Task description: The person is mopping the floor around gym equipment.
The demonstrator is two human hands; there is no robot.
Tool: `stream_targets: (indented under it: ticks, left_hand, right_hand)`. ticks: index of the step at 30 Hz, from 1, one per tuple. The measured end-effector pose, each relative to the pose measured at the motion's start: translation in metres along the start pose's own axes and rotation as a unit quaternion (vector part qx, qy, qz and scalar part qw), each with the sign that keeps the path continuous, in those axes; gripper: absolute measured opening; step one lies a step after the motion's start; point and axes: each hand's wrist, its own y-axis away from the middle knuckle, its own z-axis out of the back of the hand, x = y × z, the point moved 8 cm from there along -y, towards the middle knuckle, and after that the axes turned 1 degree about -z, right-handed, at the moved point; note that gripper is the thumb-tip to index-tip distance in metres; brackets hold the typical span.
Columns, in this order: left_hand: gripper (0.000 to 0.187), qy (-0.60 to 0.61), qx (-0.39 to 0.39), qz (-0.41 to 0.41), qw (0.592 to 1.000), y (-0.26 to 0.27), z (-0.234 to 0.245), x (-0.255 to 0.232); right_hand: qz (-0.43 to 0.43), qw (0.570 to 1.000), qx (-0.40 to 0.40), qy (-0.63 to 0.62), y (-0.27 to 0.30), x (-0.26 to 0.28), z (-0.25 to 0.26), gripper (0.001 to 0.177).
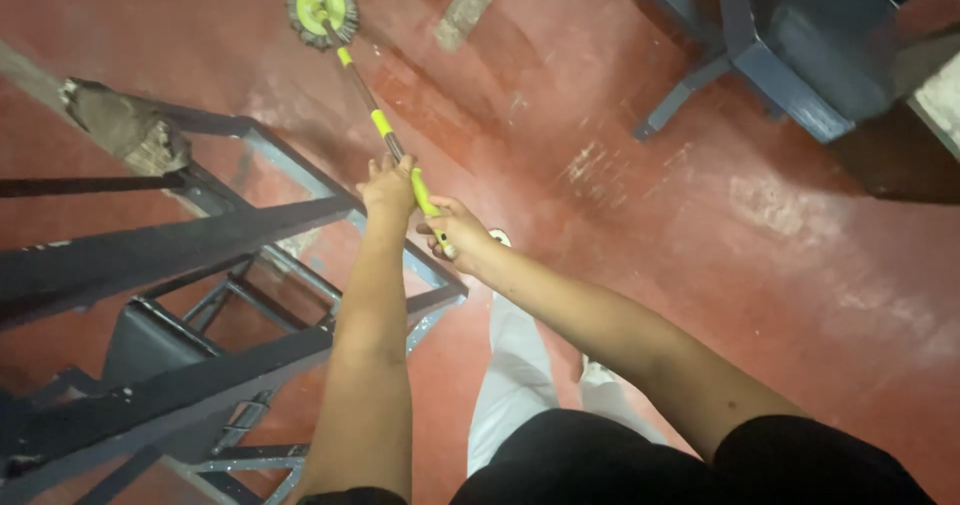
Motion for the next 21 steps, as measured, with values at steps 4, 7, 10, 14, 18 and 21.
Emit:
stream_targets:
  ticks: [4,7,10,14,18,21]
  left_hand:
    - [0.04,-0.085,-0.01,-0.015,0.996,0.021,-0.056,-0.021]
    - [0.046,-0.132,-0.099,-0.109,0.98,0.048,-0.14,-0.065]
    - [0.034,-0.159,-0.067,-0.209,0.963,0.12,-0.2,-0.134]
    - [0.037,-0.19,0.056,-0.258,0.946,0.254,-0.244,-0.228]
    - [0.024,-0.142,0.137,-0.324,0.925,0.374,-0.338,-0.281]
    - [0.022,-0.05,0.151,-0.383,0.91,0.467,-0.369,-0.326]
  right_hand:
    - [0.047,0.997,0.051,-0.019,0.03,-0.025,0.049,0.051]
    - [0.045,0.999,0.022,0.015,0.076,-0.06,0.135,0.053]
    - [0.04,0.999,-0.023,-0.028,0.146,-0.101,0.222,0.059]
    - [-0.02,0.995,-0.089,-0.05,0.28,-0.166,0.318,0.053]
    - [-0.042,0.991,-0.117,-0.048,0.395,-0.241,0.403,0.052]
    - [-0.036,0.987,-0.149,-0.045,0.487,-0.271,0.443,0.051]
